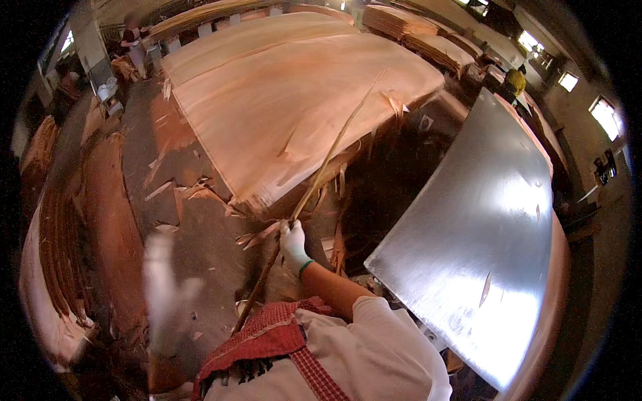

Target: The person applies thin wood veneer sheets to a large curved panel, smoothing them by hand and using a utility knife to trim excess edges. They also apply small strips of tape to secure the veneer in place.

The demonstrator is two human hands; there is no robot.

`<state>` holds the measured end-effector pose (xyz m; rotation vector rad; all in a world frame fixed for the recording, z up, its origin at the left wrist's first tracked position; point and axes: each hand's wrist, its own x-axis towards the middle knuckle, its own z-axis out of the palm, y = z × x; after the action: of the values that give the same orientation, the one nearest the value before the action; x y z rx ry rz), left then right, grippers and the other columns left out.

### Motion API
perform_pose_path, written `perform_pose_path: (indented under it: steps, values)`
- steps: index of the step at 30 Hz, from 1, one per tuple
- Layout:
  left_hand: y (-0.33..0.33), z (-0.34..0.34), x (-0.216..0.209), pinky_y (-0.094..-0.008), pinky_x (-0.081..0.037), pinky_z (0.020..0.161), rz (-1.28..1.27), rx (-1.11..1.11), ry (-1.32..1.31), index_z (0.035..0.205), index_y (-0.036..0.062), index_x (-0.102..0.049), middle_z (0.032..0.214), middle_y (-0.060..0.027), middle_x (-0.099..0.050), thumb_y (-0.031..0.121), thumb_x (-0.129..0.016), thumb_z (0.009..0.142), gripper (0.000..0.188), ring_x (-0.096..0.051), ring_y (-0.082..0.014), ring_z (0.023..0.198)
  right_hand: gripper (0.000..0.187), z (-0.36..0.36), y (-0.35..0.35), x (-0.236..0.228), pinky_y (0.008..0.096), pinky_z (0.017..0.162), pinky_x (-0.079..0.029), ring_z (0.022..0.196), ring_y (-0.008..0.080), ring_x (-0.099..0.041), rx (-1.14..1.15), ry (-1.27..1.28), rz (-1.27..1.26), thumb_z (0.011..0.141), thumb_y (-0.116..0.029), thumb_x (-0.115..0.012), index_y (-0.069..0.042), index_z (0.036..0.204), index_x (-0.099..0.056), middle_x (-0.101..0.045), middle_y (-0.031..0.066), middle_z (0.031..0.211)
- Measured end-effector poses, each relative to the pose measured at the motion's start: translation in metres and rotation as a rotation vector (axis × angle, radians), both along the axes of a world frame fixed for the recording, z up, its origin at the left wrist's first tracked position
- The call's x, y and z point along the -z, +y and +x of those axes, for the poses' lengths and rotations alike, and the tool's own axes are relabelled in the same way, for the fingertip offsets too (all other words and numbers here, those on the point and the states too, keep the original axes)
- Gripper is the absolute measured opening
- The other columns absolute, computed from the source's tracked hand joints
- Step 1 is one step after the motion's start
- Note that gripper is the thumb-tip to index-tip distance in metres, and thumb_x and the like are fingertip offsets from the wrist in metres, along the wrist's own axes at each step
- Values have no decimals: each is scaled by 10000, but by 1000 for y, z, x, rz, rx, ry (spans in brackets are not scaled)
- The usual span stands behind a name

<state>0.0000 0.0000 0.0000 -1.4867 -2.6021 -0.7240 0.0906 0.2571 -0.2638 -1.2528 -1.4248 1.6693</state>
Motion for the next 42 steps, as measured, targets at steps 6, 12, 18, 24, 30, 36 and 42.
perform_pose_path:
  steps: [6,12,18,24,30,36,42]
  values:
    - [-74,-71,292,-488,-521,779,-303,648,-309,1186,72,-566,1112,-236,-606,366,-532,967,367,-642,-417,909,382,-63,-90,68,388,842,-454,956,258,-559,-289,-197,-239,1006,-313,-477,-13,1243,-484,-582,114,1066]
    - [-120,-113,301,-494,-516,784,-611,349,-787,1236,113,-561,1020,-240,-632,355,-519,965,366,-645,-420,907,417,-90,-106,138,428,799,-468,902,265,-569,-96,-26,-545,976,-345,-492,-1,1211,-511,-581,119,1031]
    - [-210,-181,297,-494,-515,791,-549,146,-806,1267,147,-552,1044,-234,-655,373,-533,943,396,-643,-431,932,375,-210,-136,38,400,782,-491,919,258,-602,92,-196,-728,1008,-383,-429,-68,1121,-599,-629,96,1017]
    - [-221,-270,356,-486,-517,765,-689,171,-682,1205,191,-576,986,-201,-681,417,-564,917,367,-657,-403,926,300,-187,-63,209,427,726,-533,763,300,-628,-70,-63,-473,1006,-311,-447,-45,997,-586,-645,132,863]
    - [-247,-361,344,-467,-514,759,-664,70,-418,1104,182,-607,972,-114,-684,281,-616,886,240,-659,-344,929,361,-236,-112,97,453,789,-513,933,414,-642,-782,-554,423,750,-100,-710,-36,1073,-563,-659,218,941]
    - [-104,-475,358,-412,-531,744,-528,116,-629,1116,159,-614,948,-112,-673,215,-635,871,253,-660,-304,880,284,-343,0,142,417,833,-474,899,252,-592,49,273,-803,1001,-228,-500,-60,1228,-531,-630,47,1037]
    - [-24,-554,306,-352,-509,635,-523,63,-608,966,101,-627,734,-130,-642,269,-627,910,177,-672,-210,719,230,-463,117,26,381,702,-504,776,204,-620,136,399,-536,997,-284,-508,-75,1065,-576,-654,52,887]
